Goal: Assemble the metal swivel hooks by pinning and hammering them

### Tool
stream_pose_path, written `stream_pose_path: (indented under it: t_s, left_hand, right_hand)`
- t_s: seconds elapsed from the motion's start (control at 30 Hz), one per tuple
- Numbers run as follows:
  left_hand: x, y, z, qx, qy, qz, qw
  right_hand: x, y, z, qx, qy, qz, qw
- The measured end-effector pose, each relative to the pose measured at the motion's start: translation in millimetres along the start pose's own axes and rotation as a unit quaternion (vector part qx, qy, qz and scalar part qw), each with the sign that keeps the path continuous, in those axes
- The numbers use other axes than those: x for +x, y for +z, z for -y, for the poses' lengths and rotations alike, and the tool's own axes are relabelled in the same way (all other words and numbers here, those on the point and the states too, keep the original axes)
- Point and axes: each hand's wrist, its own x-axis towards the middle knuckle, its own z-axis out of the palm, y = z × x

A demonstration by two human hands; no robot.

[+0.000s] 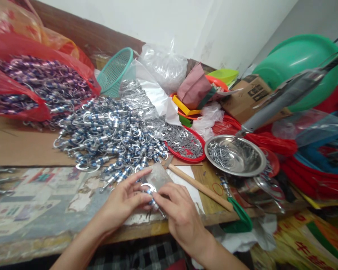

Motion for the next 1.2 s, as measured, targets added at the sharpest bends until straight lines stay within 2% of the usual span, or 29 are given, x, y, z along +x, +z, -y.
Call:
stream_pose_path:
  t_s: [0.1, 0.23, 0.33, 0.4, 0.5, 0.6, 0.7, 0.77, 0.8, 0.87, 0.93, 0.97, 1.03, 1.1, 1.2]
  left_hand:
    - [0, -1.1, 1, 0.015, 0.0, -0.006, 1.0]
    - [0, 0.3, -1, 0.028, -0.006, -0.02, 0.999]
    - [-1, 1.5, -2, 0.027, -0.008, -0.025, 0.999]
    - [-1, 1.7, -2, 0.027, -0.007, -0.025, 0.999]
    - [-1, 1.6, -2, 0.025, -0.009, -0.029, 0.999]
    - [-2, 2.5, -3, 0.026, -0.007, -0.038, 0.999]
    - [-2, 4.3, -5, 0.035, -0.008, -0.04, 0.999]
    - [-3, 5.1, -5, 0.037, -0.009, -0.043, 0.998]
    - [-3, 5.2, -5, 0.037, -0.008, -0.046, 0.998]
    - [-3, 4.7, -3, 0.033, 0.0, -0.05, 0.998]
    - [-2, 3.4, -1, 0.025, 0.009, -0.049, 0.998]
    - [-1, 2.7, -1, 0.022, 0.011, -0.043, 0.999]
    - [-1, 1.4, 0, 0.017, 0.01, -0.024, 1.0]
    - [0, 0.7, 0, 0.016, 0.01, -0.009, 1.0]
    - [0, 0.8, -1, 0.016, 0.012, -0.01, 1.0]
  right_hand:
    - [-2, 0, -15, 0.028, -0.033, 0.003, 0.999]
    - [-4, -1, -32, 0.008, -0.063, 0.021, 0.998]
    - [-6, -1, -35, 0.003, -0.1, 0.03, 0.995]
    - [-6, -2, -31, -0.013, -0.094, 0.035, 0.995]
    - [-4, -4, -17, -0.031, -0.054, 0.03, 0.998]
    - [-1, -6, -9, 0.005, -0.025, 0.019, 0.999]
    - [-1, -9, -22, 0.041, -0.001, -0.013, 0.999]
    - [-4, -13, -42, -0.005, 0.07, -0.035, 0.997]
    - [-5, -14, -53, -0.049, 0.115, -0.025, 0.992]
    - [-8, -17, -73, -0.137, 0.187, 0.045, 0.972]
    - [-10, -20, -83, -0.175, 0.219, 0.125, 0.952]
    - [-10, -23, -84, -0.173, 0.229, 0.142, 0.947]
    - [-10, -30, -78, -0.143, 0.242, 0.126, 0.951]
    - [-10, -41, -63, -0.093, 0.228, 0.077, 0.966]
    - [-12, -59, -35, -0.016, 0.145, 0.015, 0.989]
